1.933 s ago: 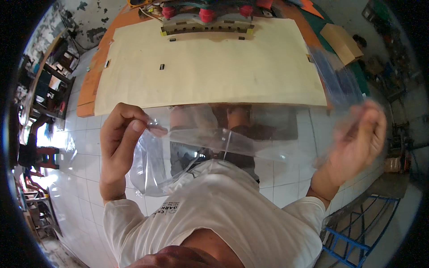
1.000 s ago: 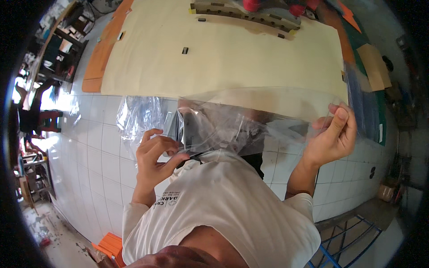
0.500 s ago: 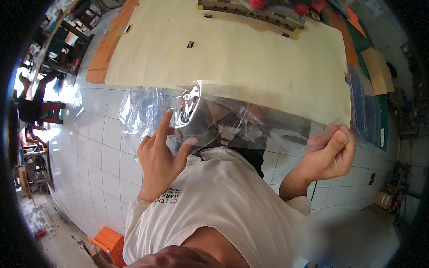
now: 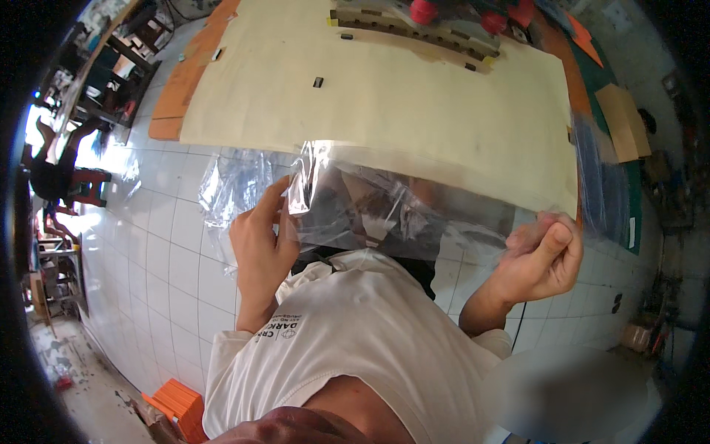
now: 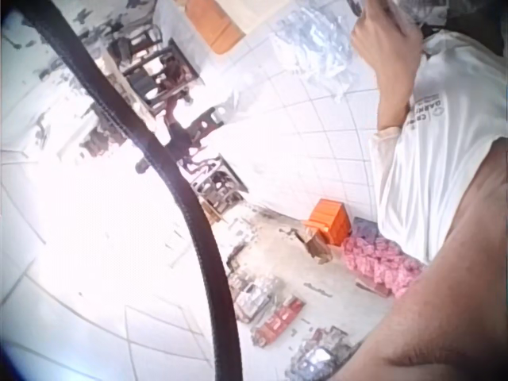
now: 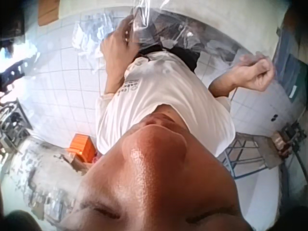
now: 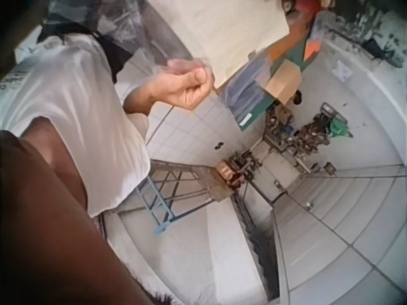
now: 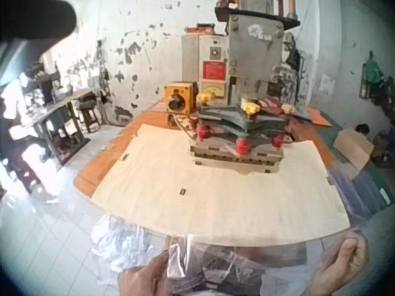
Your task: The person folds a small plastic piece by hand, opens and unfolds a plastic sheet, and positions it on the workbench under the sealing machine.
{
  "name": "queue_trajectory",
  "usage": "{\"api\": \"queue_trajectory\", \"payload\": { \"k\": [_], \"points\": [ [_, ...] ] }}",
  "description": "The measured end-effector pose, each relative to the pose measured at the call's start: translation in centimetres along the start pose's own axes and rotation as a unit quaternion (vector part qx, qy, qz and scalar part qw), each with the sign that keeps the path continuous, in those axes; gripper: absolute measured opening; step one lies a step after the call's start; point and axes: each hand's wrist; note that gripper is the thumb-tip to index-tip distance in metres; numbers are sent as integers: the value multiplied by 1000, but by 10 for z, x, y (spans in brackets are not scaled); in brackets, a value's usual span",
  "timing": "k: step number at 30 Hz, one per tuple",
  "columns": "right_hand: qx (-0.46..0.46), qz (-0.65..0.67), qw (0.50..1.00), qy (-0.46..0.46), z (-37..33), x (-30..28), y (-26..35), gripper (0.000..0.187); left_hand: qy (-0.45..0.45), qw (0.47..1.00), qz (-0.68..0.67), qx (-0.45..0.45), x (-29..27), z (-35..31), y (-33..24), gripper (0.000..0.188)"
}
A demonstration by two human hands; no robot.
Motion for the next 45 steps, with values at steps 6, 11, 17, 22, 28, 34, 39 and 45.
{"api": "queue_trajectory", "payload": {
  "k": [6,11,17,22,28,34,39,45],
  "points": [
    [51,8,999,2,0,-3,-6,33,22,999,-46,9,3,-4,5,27],
    [63,-16,998,-26,3,-2,-14,30,140,958,-250,24,-4,2,16,57],
    [71,22,997,6,11,-6,-22,29,334,812,-478,-32,-18,36,38,82],
    [64,70,995,28,16,-3,-19,30,325,911,-251,30,-17,85,26,73],
    [26,85,994,64,26,-6,-17,29,442,883,-121,106,-31,123,-9,42],
    [16,117,989,89,30,-10,-13,27,529,826,-174,89,-15,136,-8,36],
    [14,111,989,101,32,-15,-11,24,536,820,-183,80,-13,131,-13,28],
    [47,81,993,67,33,-14,-14,22,512,840,-168,63,-16,123,-15,21]
  ]
}}
Point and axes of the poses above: each hand's wrist, its own z-axis towards the middle knuckle, its own x-axis out of the palm, y = z × x, and after that the axes turned 4 degrees about -x, right-handed
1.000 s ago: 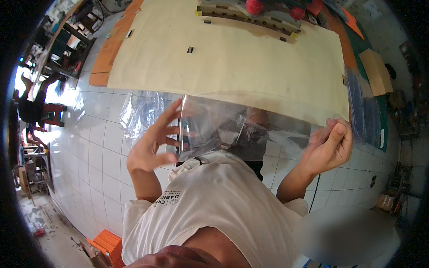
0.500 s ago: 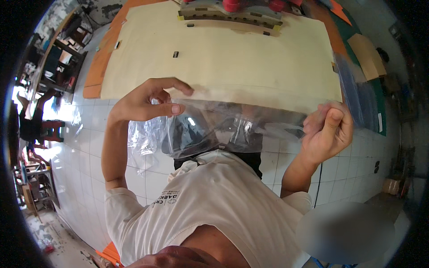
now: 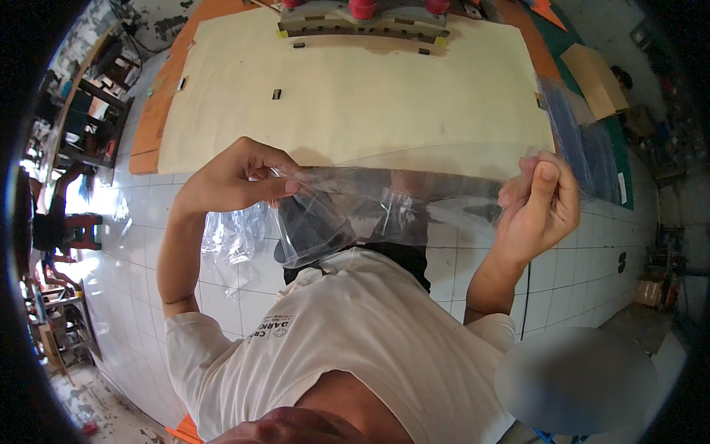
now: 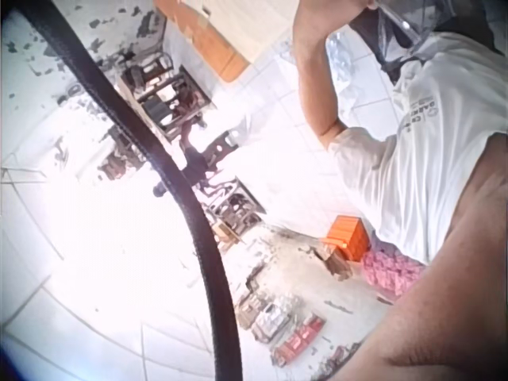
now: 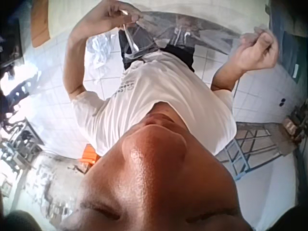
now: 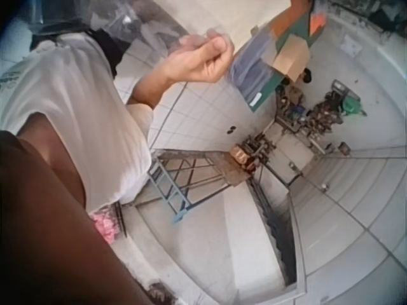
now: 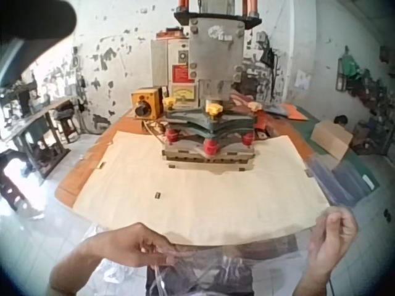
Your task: The person folds a small plastic piece by hand, opens and unfolds a plastic sheet, and positions it on the workbench under the sealing machine.
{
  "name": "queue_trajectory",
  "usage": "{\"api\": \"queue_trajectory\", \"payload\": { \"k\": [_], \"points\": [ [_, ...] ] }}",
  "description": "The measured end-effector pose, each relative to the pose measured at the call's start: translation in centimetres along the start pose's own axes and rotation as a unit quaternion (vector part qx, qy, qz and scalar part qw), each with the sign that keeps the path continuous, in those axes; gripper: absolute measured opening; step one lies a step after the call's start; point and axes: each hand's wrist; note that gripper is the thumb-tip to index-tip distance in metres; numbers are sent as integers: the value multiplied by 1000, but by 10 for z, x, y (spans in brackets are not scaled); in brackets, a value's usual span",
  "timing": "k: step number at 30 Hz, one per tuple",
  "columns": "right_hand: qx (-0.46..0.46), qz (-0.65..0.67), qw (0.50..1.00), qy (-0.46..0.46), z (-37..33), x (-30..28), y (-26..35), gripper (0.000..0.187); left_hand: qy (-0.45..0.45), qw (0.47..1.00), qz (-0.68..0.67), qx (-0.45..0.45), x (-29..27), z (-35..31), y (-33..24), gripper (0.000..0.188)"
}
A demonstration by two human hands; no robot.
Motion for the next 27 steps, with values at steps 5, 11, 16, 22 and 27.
{"api": "queue_trajectory", "payload": {
  "k": [5,11,16,22,27],
  "points": [
    [1,-3,1000,5,0,-3,-5,21,-62,998,7,-6,1,0,-4,14],
    [36,-21,999,-6,-2,-4,-8,21,-83,996,-28,-33,0,-1,-4,12],
    [69,-16,997,-24,-6,-7,-18,21,-107,992,-46,-43,1,-2,-4,11],
    [89,2,995,-32,-8,-8,-27,22,-110,990,-79,-40,0,0,-5,10],
    [117,8,991,-57,-9,-10,-36,21,-116,989,-87,-32,0,1,-9,10]
  ]
}}
Point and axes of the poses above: each hand's wrist, its own z-axis towards the middle knuckle, its own x-axis out of the palm, y = z × x, and after that the axes turned 4 degrees about -x, right-handed
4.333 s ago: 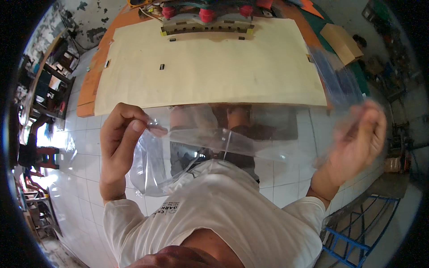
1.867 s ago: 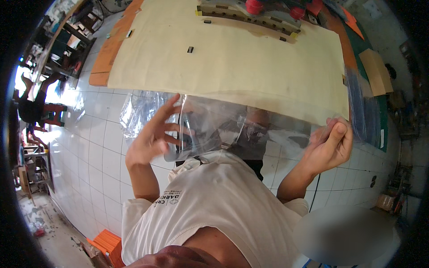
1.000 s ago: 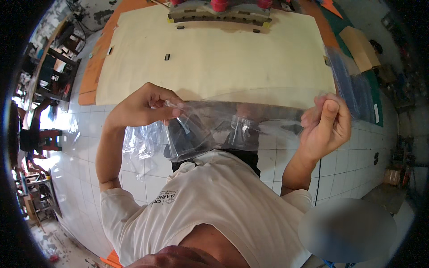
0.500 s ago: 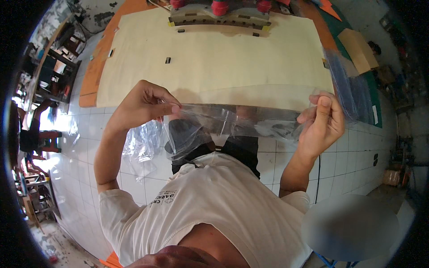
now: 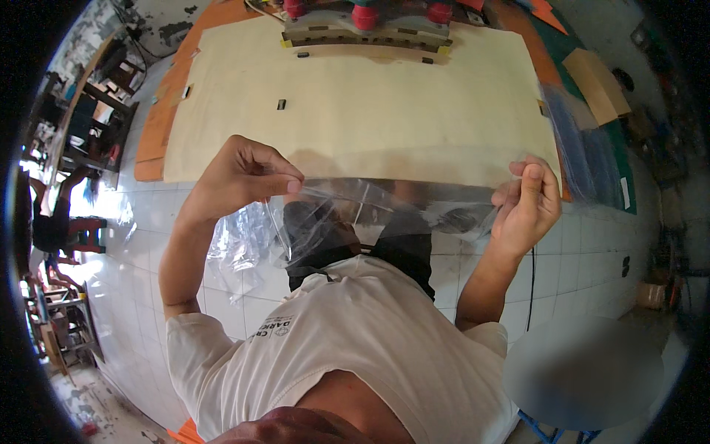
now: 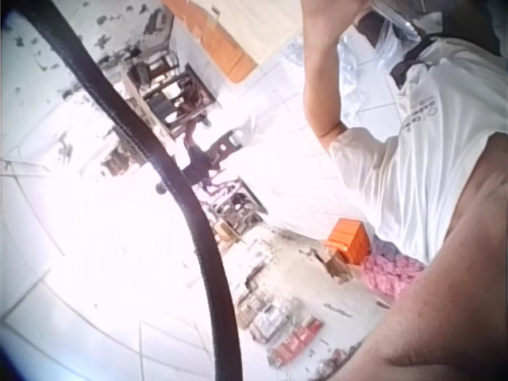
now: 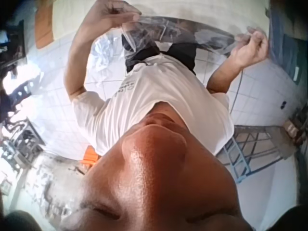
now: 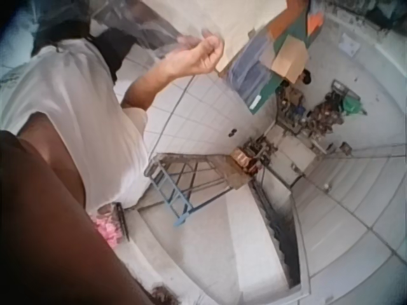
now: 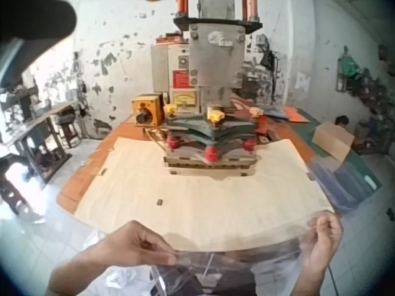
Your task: The person folds a small plastic piece by hand, opens and unfolds a plastic sheet, and positions it on the workbench under the sealing machine.
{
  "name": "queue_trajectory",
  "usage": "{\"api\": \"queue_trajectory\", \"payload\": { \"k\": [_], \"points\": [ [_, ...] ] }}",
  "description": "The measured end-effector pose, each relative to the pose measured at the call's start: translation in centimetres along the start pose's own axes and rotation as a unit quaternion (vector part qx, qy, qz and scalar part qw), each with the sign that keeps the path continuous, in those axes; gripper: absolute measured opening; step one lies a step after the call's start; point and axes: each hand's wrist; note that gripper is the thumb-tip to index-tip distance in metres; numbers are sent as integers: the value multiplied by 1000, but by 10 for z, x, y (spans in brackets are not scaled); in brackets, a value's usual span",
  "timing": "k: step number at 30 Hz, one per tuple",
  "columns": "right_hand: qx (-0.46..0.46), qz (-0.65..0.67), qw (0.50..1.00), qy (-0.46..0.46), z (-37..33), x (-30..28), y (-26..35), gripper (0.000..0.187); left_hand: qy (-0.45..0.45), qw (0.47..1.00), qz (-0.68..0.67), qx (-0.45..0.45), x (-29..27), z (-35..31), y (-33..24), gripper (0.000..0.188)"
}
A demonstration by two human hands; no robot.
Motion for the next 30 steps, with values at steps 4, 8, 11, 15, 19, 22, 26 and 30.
{"api": "queue_trajectory", "payload": {
  "k": [4,8,11,15,19,22,26,30],
  "points": [
    [5,27,1000,7,3,-6,-8,20,-2,1000,-23,14,4,0,-2,13],
    [7,40,999,12,4,-7,-12,18,-24,997,-63,31,5,-2,-2,16],
    [3,46,999,15,6,-8,-16,18,-18,996,-85,33,5,-3,0,18],
    [8,55,998,5,7,-10,-17,18,-8,995,-89,37,4,-6,-3,18],
    [17,59,998,4,6,-11,-16,18,0,997,-64,43,1,-7,-3,15],
    [9,54,998,13,6,-11,-15,18,5,997,-60,43,0,-7,-4,14],
    [6,58,998,15,5,-11,-14,19,2,997,-62,46,0,-7,-4,14],
    [4,49,999,10,4,-10,-13,19,-9,997,-63,37,1,-9,-5,14]
  ]
}}
Point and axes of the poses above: each hand's wrist, its own z-axis towards the middle knuckle, its own x-axis out of the palm, y = z × x, and after that the axes turned 4 degrees about -x, right-handed
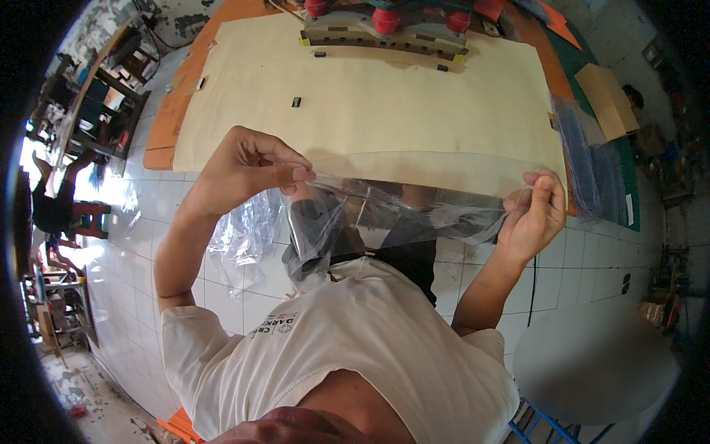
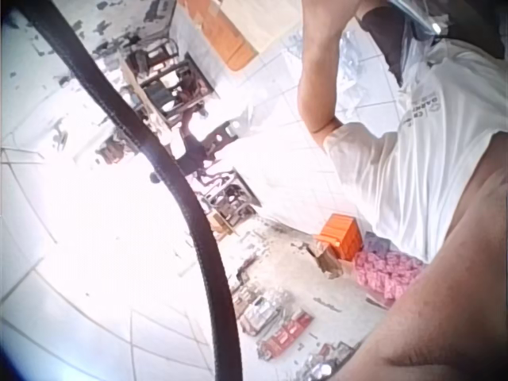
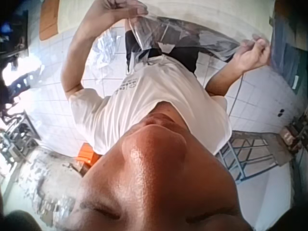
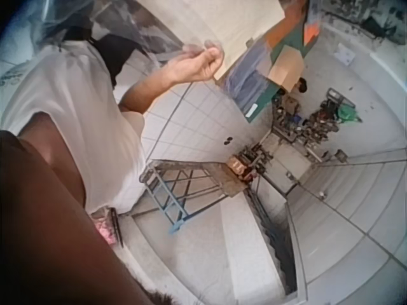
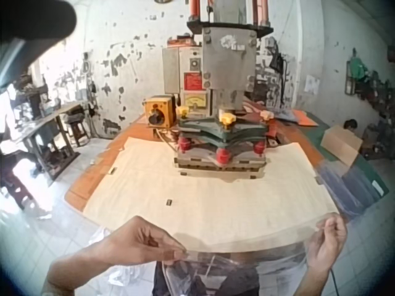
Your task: The person folds a small plastic piece by hand, opens and unfolds a plastic sheet, and positions it on the workbench under the sealing machine.
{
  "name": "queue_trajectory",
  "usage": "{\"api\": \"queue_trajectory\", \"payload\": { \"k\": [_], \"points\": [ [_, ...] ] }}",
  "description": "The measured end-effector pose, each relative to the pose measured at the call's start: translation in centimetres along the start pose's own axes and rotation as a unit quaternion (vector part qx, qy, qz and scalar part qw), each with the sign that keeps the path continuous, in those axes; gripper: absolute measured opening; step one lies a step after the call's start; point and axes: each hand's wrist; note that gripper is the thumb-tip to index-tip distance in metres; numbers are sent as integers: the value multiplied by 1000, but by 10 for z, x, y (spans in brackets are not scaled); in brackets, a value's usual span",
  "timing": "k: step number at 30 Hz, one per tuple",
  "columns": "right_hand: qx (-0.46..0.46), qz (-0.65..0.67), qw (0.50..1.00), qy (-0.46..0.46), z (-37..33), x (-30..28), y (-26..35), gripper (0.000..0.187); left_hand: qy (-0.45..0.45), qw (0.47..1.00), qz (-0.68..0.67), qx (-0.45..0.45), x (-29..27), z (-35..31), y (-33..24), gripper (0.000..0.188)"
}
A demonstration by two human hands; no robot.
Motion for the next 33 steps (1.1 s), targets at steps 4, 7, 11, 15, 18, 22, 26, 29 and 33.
{"api": "queue_trajectory", "payload": {
  "k": [4,7,11,15,18,22,26,29,33],
  "points": [
    [4,-15,1000,-11,-3,5,4,18,-27,999,-7,-15,1,-5,-5,12],
    [12,-28,999,-26,-7,10,9,19,-53,998,-23,-16,2,-9,-1,12],
    [18,-33,998,-44,-13,16,11,19,-92,992,-76,32,5,-13,3,16],
    [31,-16,998,-52,-17,23,12,18,-115,988,-81,57,4,-17,5,16],
    [-1,-31,999,-40,-19,30,14,19,-136,986,-64,66,1,-18,2,17],
    [-16,-81,996,-44,-20,38,12,22,-183,977,-24,104,3,-18,4,20],
    [21,-94,995,-26,-22,37,9,22,-234,963,41,125,10,-20,7,18],
    [43,-92,995,3,-22,35,14,22,-240,958,26,153,12,-22,14,17],
    [111,-83,990,34,-17,25,21,22,-227,958,16,176,15,-25,22,16]
  ]
}}
Point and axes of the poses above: each hand's wrist, its own z-axis towards the middle knuckle, its own x-axis out of the palm, y = z × x, and after that the axes turned 4 degrees about -x, right-handed
